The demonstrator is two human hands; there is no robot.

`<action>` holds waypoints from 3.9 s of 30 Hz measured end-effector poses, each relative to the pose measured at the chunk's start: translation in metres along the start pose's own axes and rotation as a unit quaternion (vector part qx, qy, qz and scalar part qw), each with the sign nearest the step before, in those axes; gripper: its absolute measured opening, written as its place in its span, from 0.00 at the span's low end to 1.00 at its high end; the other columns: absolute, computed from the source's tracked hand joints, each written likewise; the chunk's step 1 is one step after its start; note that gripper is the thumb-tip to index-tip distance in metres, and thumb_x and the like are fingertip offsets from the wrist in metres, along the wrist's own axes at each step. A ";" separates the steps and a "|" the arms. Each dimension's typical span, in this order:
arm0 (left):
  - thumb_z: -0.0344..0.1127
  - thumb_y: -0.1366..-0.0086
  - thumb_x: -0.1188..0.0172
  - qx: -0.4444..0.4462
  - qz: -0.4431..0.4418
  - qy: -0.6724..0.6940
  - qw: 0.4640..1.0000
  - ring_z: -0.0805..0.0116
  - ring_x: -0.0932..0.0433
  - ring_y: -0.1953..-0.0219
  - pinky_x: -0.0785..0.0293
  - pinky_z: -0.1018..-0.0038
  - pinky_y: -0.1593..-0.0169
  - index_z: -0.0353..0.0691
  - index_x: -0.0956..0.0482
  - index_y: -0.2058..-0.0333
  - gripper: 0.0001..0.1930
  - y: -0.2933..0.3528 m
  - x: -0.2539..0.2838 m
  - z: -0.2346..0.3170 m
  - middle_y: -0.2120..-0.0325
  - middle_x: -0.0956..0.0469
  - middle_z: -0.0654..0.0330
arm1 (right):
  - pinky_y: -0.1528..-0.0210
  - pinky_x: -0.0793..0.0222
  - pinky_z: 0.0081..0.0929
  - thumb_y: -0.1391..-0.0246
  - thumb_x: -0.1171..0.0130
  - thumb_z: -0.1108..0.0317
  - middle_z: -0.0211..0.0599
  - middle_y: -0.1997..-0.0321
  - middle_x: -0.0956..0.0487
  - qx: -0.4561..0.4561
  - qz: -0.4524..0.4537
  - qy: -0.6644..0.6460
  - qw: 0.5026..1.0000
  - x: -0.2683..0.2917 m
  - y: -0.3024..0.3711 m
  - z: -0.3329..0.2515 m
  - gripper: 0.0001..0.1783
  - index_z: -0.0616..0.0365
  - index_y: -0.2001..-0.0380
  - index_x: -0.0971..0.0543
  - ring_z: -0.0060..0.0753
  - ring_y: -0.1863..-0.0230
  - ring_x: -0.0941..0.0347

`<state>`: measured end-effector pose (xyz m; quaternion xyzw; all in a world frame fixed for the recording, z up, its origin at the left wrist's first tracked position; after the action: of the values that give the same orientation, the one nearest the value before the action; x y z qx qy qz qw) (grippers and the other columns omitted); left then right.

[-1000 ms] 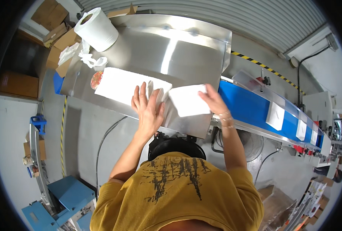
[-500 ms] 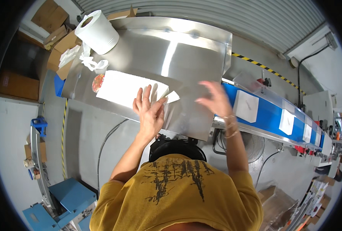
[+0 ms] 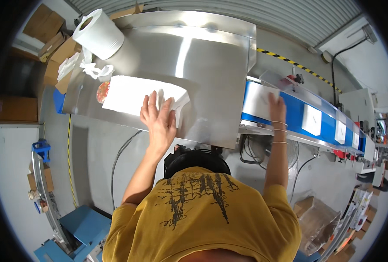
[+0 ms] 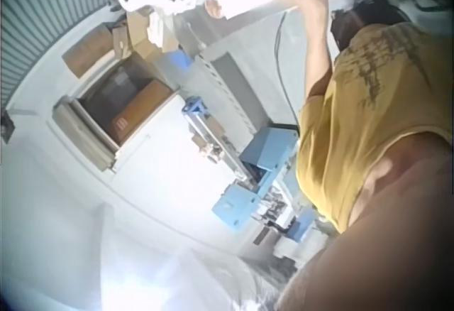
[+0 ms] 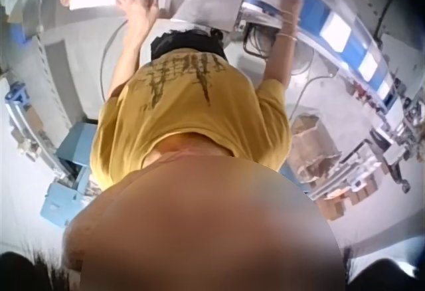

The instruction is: The person is moving and aligning stacks of napkins or paper blocks between a conveyor belt and an industrial machine.

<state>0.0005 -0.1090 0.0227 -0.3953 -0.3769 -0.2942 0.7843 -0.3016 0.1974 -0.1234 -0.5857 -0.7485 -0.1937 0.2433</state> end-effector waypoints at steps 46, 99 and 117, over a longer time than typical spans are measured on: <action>0.30 0.42 0.40 0.008 0.006 0.004 1.000 0.42 0.50 0.34 0.51 0.50 0.37 0.44 0.24 0.50 0.19 -0.008 0.009 -0.032 0.37 0.44 0.45 | 0.47 0.34 0.29 0.40 0.45 0.56 0.40 0.57 0.24 0.152 -0.156 0.037 0.975 -0.074 0.021 -0.043 0.24 0.63 0.47 0.29 0.32 0.56 0.29; 0.24 0.46 0.40 0.016 0.005 0.018 1.000 0.42 0.48 0.35 0.51 0.50 0.37 0.44 0.21 0.54 0.19 -0.019 0.018 -0.060 0.38 0.42 0.48 | 0.67 0.34 0.29 0.47 0.38 0.52 0.39 0.74 0.25 -0.091 0.056 0.088 0.990 0.002 0.004 -0.055 0.21 0.62 0.66 0.23 0.31 0.73 0.33; 0.30 0.43 0.37 0.025 0.013 -0.013 1.000 0.42 0.52 0.33 0.54 0.51 0.36 0.46 0.24 0.49 0.21 -0.021 0.031 -0.075 0.36 0.45 0.47 | 0.48 0.32 0.28 0.42 0.41 0.54 0.45 0.49 0.26 0.015 -0.310 -0.209 0.927 -0.175 0.071 -0.178 0.21 0.60 0.55 0.27 0.35 0.47 0.30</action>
<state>0.0283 -0.1885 0.0262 -0.3847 -0.3892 -0.2692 0.7925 -0.1741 -0.0251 -0.0832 -0.3481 -0.9295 -0.1210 0.0182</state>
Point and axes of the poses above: each hand's wrist, its own y-axis away from the middle knuckle, its own x-axis out of the back of the hand, z = x × y, the point moved 4 cm from there along -y, towards the middle knuckle
